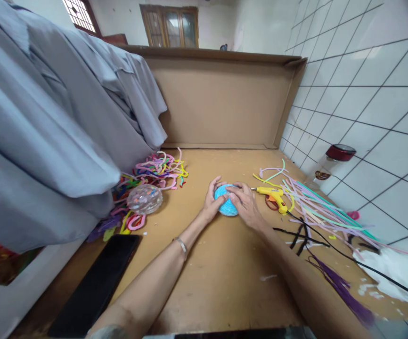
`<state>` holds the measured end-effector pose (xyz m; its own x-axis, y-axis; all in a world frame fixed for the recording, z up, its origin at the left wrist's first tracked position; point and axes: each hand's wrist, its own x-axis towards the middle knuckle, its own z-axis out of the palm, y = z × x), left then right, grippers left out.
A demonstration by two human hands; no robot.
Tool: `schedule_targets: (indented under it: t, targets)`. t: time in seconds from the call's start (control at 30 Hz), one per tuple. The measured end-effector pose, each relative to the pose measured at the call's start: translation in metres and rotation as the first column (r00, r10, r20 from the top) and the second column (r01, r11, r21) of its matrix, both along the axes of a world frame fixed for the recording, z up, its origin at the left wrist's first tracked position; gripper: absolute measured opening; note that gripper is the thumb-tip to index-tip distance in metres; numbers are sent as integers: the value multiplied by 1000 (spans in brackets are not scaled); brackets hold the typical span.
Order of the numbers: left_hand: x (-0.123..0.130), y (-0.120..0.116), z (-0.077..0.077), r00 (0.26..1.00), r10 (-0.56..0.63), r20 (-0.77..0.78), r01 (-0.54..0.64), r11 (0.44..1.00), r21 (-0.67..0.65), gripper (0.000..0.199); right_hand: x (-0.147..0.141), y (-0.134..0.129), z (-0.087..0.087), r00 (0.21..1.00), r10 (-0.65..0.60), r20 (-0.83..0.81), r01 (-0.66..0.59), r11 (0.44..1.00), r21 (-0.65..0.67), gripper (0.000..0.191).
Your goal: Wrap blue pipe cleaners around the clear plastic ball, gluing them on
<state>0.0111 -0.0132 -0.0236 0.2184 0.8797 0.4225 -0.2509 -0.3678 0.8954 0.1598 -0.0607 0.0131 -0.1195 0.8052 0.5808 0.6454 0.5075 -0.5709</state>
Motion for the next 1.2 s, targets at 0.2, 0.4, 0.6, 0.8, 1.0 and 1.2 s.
schedule_targets:
  t: [0.2, 0.4, 0.6, 0.8, 1.0, 1.2]
  targets:
    - [0, 0, -1, 999, 32, 19, -31, 998, -51, 69, 1, 3, 1, 984, 125, -124, -128, 992, -15, 48]
    - [2, 2, -3, 993, 105, 49, -98, 986, -136, 62, 6, 10, -12, 914, -122, -386, 83, 990, -116, 55]
    - [2, 2, -5, 987, 143, 70, -132, 981, -140, 62, 4, 10, -17, 987, -110, -117, 108, 994, -20, 51]
    - [5, -6, -3, 984, 158, 88, -147, 982, -121, 61, 0, 5, -14, 996, -71, -55, 68, 996, -57, 51]
    - [10, -10, -2, 964, 233, 125, -210, 962, -174, 61, -1, 11, -22, 992, -31, -125, 23, 997, -69, 51]
    - [27, -4, 1, 956, 244, 164, -211, 958, -196, 62, 9, 25, -32, 968, -20, -251, 9, 999, -45, 52]
